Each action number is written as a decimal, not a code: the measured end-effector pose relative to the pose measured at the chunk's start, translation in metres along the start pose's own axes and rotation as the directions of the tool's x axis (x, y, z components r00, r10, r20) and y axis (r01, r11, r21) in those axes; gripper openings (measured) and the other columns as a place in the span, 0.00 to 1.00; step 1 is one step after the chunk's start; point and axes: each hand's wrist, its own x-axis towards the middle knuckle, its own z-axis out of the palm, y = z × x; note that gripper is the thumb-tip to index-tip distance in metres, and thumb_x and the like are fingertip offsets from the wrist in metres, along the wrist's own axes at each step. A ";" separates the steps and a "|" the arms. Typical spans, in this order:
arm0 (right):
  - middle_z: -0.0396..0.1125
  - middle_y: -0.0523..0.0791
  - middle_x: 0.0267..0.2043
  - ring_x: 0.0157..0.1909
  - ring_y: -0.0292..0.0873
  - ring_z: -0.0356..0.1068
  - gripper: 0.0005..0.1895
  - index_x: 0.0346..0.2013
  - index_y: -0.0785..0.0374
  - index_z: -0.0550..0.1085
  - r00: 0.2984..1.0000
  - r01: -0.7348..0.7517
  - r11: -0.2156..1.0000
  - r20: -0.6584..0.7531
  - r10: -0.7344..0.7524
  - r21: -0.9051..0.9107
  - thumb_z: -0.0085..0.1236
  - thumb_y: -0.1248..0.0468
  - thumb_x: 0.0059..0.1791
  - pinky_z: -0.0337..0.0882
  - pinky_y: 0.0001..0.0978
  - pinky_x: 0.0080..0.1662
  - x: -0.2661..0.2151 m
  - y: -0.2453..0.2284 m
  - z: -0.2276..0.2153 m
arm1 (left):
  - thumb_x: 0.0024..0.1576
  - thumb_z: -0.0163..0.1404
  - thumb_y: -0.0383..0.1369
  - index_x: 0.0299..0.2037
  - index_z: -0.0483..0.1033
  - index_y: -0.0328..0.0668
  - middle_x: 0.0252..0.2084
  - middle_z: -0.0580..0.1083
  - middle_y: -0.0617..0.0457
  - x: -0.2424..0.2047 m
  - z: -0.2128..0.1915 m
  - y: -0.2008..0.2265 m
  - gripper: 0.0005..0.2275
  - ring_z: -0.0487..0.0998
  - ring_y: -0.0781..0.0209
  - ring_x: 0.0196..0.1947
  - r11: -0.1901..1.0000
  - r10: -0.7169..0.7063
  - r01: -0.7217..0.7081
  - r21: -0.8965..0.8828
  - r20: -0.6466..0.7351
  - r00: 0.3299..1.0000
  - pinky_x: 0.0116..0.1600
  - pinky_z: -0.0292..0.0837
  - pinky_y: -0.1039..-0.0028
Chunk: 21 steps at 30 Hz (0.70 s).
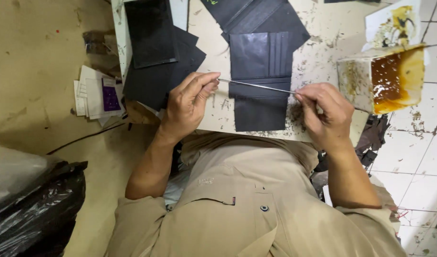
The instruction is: Assembling leather wallet components by applying adhesive and folding edges using a ruler.
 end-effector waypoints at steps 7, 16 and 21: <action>0.75 0.54 0.38 0.37 0.61 0.72 0.02 0.42 0.70 0.80 0.987 -0.076 0.996 0.138 0.083 -0.053 0.63 0.77 0.56 0.70 0.49 0.41 0.013 0.015 -0.003 | 0.63 0.56 0.26 0.57 0.77 0.37 0.46 0.75 0.46 -0.007 0.002 -0.018 0.13 0.81 0.48 0.41 0.978 0.057 -0.061 0.202 0.028 0.998 0.46 0.80 0.61; 0.71 0.58 0.40 0.41 0.65 0.70 0.03 0.45 0.71 0.81 0.979 -0.041 0.978 0.189 0.081 -0.205 0.63 0.75 0.57 0.70 0.56 0.45 0.018 0.014 -0.005 | 0.62 0.57 0.28 0.48 0.80 0.34 0.40 0.71 0.48 0.003 0.004 -0.020 0.07 0.76 0.48 0.41 0.914 0.212 -0.251 0.320 0.153 0.965 0.47 0.77 0.64; 0.69 0.57 0.50 0.49 0.64 0.69 0.12 0.54 0.66 0.79 0.959 0.012 0.970 0.276 0.058 -0.243 0.63 0.69 0.55 0.70 0.54 0.51 0.011 0.020 -0.011 | 0.62 0.56 0.28 0.50 0.79 0.34 0.44 0.71 0.46 0.009 0.003 -0.015 0.09 0.75 0.46 0.44 0.885 0.232 -0.303 0.355 0.229 0.945 0.48 0.76 0.62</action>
